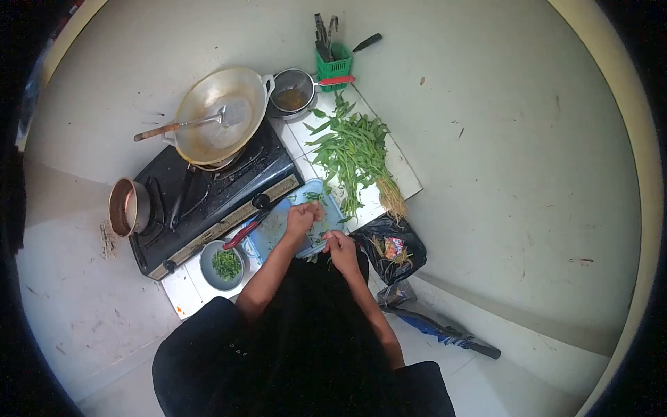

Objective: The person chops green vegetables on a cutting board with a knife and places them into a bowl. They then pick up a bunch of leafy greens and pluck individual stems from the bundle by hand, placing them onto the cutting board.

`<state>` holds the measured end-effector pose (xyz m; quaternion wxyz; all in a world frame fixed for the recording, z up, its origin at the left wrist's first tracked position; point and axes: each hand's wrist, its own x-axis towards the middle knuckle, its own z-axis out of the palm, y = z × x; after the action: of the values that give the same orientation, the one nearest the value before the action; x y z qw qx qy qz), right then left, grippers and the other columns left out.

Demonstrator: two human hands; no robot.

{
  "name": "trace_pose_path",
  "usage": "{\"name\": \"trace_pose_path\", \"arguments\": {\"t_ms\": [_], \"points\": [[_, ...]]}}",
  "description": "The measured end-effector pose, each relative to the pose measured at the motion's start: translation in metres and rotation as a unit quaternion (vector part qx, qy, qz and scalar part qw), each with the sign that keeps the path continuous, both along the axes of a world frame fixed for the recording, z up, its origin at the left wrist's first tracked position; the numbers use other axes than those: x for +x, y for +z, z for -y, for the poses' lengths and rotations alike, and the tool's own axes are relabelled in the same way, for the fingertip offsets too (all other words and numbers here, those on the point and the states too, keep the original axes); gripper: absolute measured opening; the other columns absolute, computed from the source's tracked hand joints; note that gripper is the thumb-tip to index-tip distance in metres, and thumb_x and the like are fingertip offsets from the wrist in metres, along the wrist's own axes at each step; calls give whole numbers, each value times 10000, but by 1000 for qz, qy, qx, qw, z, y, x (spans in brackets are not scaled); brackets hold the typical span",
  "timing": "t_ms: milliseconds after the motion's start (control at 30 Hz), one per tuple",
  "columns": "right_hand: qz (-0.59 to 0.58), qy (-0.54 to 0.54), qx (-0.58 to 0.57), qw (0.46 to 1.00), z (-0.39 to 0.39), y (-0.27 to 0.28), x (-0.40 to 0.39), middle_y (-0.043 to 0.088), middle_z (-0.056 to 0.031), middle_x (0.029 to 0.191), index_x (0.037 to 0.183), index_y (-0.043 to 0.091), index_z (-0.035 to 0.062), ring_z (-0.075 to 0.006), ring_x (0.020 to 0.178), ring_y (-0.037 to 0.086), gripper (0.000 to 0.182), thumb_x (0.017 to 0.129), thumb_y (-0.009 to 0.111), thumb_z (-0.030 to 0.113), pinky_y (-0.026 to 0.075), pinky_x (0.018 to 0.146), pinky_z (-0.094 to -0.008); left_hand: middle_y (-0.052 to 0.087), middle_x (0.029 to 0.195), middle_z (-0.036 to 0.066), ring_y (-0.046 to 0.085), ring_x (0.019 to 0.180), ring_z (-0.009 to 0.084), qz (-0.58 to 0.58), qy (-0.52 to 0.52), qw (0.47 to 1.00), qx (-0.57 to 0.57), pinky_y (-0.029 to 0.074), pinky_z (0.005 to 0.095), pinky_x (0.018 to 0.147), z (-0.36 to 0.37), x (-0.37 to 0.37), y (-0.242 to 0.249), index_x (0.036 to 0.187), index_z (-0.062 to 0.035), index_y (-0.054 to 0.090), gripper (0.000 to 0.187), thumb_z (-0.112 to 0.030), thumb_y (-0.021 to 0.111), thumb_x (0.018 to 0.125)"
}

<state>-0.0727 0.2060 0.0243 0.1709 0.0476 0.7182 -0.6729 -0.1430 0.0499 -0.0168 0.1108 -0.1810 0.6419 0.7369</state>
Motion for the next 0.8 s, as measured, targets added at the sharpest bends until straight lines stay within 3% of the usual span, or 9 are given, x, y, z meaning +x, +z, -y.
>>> {"name": "trace_pose_path", "arguments": {"t_ms": [67, 133, 200, 333, 400, 467, 533, 633, 800], "points": [[-5, 6, 15, 1000, 1, 11, 2, 541, -12, 646, 934, 622, -3, -95, 631, 549, 281, 1010, 480, 227, 434, 637, -241, 696, 857, 105, 632, 680, 141, -45, 82, 995, 21, 517, 282, 611, 10, -3, -29, 873, 33, 696, 294, -232, 593, 950], [-9, 14, 31, 999, -2, 13, 8, 545, -10, 649, 934, 625, -2, -92, 631, 549, 274, 1008, 484, 221, 435, 636, -240, 696, 858, 121, 635, 678, 157, -50, 82, 995, 1, 506, 288, 579, 25, -12, -22, 905, 31, 696, 335, -284, 588, 949], [-20, 3, 61, 998, -6, 10, 13, 549, -6, 650, 941, 635, -3, -83, 634, 547, 272, 1003, 490, 219, 434, 636, -237, 698, 878, 121, 633, 713, 145, 123, 29, 992, -26, 490, 268, 621, 33, -19, 19, 970, 27, 688, 433, -383, 550, 951], [-29, 0, 73, 997, -4, 4, 18, 583, -15, 678, 965, 644, -7, -75, 627, 538, 225, 977, 542, 193, 427, 605, -224, 673, 793, 90, 616, 650, 146, 128, 20, 989, -75, 475, 290, 527, 22, -15, 30, 985, 23, 678, 502, -466, 594, 911], [-16, 5, 80, 997, -4, 2, 20, 600, -16, 692, 973, 643, -10, -75, 633, 546, 208, 961, 570, 185, 433, 606, -221, 651, 736, 51, 590, 625, 125, 110, -110, 977, -143, 467, 282, 548, 16, -15, 31, 962, 28, 671, 534, -499, 609, 893], [-46, 3, 96, 994, -3, -4, 22, 629, -57, 669, 951, 659, 1, -105, 631, 599, 230, 942, 596, 223, 463, 606, -262, 638, 692, 36, 568, 594, 116, 95, -96, 982, -132, 452, 274, 536, 8, -11, 21, 882, 25, 677, 467, -440, 636, 895], [-37, 12, 101, 994, -4, -6, 24, 635, -64, 671, 953, 654, 1, -110, 635, 607, 236, 938, 603, 230, 466, 614, -265, 630, 671, 33, 564, 590, 106, 12, -59, 994, -96, 443, 267, 503, 4, -9, 20, 818, 23, 679, 367, -335, 665, 896], [-18, 26, 118, 993, -7, -7, 25, 629, -51, 695, 978, 636, -9, -100, 658, 601, 236, 944, 601, 221, 466, 638, -250, 644, 694, 35, 580, 611, 92, -1, -52, 997, -62, 448, 260, 484, 7, -12, 26, 801, 13, 683, 278, -247, 669, 900], [-23, -20, 74, 997, 1, -9, 16, 608, -31, 711, 1027, 605, -12, -90, 675, 592, 251, 963, 584, 229, 463, 652, -233, 653, 722, 18, 604, 662, 76, 14, -67, 998, 6, 467, 236, 517, -5, 0, 43, 814, -6, 685, 281, -263, 643, 920]]}}
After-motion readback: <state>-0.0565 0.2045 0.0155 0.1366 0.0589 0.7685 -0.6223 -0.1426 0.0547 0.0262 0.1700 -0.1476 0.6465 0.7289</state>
